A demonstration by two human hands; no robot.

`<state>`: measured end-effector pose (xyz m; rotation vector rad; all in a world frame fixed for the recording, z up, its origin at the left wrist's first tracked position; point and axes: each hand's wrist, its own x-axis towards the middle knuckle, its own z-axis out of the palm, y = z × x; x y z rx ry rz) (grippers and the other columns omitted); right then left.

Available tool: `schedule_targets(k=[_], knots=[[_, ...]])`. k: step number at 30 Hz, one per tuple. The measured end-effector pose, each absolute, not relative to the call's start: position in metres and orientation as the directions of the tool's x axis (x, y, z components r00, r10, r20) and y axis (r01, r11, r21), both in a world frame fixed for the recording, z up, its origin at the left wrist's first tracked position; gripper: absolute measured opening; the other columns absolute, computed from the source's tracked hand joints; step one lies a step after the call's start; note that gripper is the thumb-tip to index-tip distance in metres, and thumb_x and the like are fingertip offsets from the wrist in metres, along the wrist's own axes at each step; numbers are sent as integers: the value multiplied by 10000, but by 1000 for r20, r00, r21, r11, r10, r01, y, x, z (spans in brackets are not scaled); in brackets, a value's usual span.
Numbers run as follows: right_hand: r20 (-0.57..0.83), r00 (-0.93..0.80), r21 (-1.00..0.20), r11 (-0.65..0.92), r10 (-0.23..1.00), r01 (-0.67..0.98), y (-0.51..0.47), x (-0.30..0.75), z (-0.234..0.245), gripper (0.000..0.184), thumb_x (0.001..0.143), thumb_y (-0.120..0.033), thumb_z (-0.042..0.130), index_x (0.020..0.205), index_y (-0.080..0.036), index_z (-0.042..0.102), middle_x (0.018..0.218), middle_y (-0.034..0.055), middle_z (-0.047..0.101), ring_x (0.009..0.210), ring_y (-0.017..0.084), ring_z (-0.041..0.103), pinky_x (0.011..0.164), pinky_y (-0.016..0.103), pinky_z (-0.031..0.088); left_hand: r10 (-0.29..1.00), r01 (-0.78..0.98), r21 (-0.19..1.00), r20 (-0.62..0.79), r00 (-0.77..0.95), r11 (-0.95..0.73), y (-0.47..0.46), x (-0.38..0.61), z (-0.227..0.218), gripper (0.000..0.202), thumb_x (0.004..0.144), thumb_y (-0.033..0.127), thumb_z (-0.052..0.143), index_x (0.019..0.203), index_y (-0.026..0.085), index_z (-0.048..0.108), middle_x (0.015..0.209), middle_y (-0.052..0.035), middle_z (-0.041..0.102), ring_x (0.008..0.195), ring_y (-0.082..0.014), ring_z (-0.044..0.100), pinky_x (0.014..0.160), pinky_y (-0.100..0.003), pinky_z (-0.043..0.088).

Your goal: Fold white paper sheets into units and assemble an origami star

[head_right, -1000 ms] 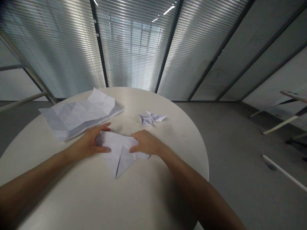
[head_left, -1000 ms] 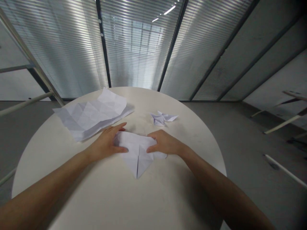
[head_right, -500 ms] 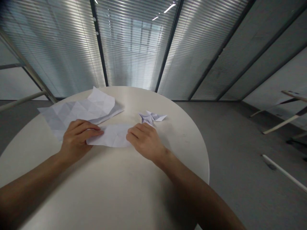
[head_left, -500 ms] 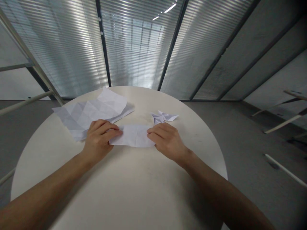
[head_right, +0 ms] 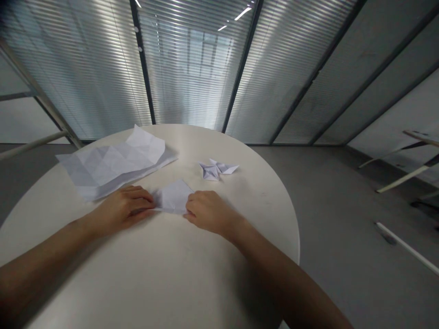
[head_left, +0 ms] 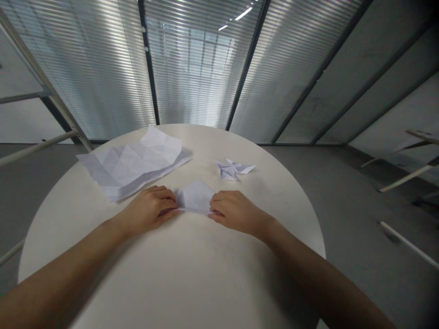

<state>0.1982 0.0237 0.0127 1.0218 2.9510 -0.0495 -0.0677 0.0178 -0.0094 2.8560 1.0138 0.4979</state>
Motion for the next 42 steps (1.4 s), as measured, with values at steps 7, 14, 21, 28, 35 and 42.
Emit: schedule_targets(k=[7, 14, 21, 28, 35, 42], knots=[[-7, -661, -64, 660, 750, 749, 27, 199, 11, 373, 949, -385, 415, 827, -151, 679, 870, 78, 688, 864, 194, 618, 757, 292, 394, 743, 657, 347, 297, 599, -669, 24, -67, -18, 351, 929, 358, 443, 754, 171, 682, 775, -57, 643, 757, -162, 586, 699, -280, 455], [86, -530, 3, 532, 844, 847, 33, 197, -2, 264, 903, -347, 520, 1093, -183, 599, 1000, 80, 670, 944, 222, 608, 798, 320, 433, 855, 826, 259, 299, 425, -501, 28, -65, -26, 259, 847, 414, 549, 832, 182, 663, 813, -60, 655, 815, -223, 583, 747, -347, 459], [174, -734, 124, 725, 656, 677, 28, 198, -5, 327, 892, -146, 502, 1210, -207, 546, 1286, 95, 538, 1154, 254, 489, 950, 407, 396, 748, 822, 21, 428, 507, -569, 25, -58, -29, 403, 867, 276, 543, 1269, 275, 519, 1300, -101, 513, 1168, -307, 466, 933, -472, 411], [-19, -784, 172, 775, 620, 609, 11, 188, -1, 284, 909, -104, 417, 1148, -144, 564, 1122, 122, 626, 993, 223, 591, 777, 338, 495, 502, 532, -27, 294, 814, -847, 23, -50, -31, 351, 878, 105, 463, 1179, 224, 599, 1203, -55, 630, 1075, -208, 585, 944, -377, 474], [-120, -718, 234, 723, 685, 650, 8, 197, 7, 219, 849, -67, 470, 980, -146, 628, 899, 98, 687, 763, 212, 657, 625, 295, 475, 542, 559, 49, 327, 774, -828, 19, -53, -29, 312, 874, 153, 464, 1129, 194, 640, 1190, -73, 646, 1061, -220, 625, 943, -381, 502], [-120, -684, 323, 680, 719, 658, 6, 195, 12, 167, 789, -17, 538, 849, -141, 634, 784, 80, 687, 674, 227, 652, 511, 294, 397, 618, 635, 43, 288, 732, -772, 16, -50, -26, 293, 925, 282, 424, 1129, 192, 613, 1175, -80, 648, 1005, -218, 646, 869, -358, 531]])
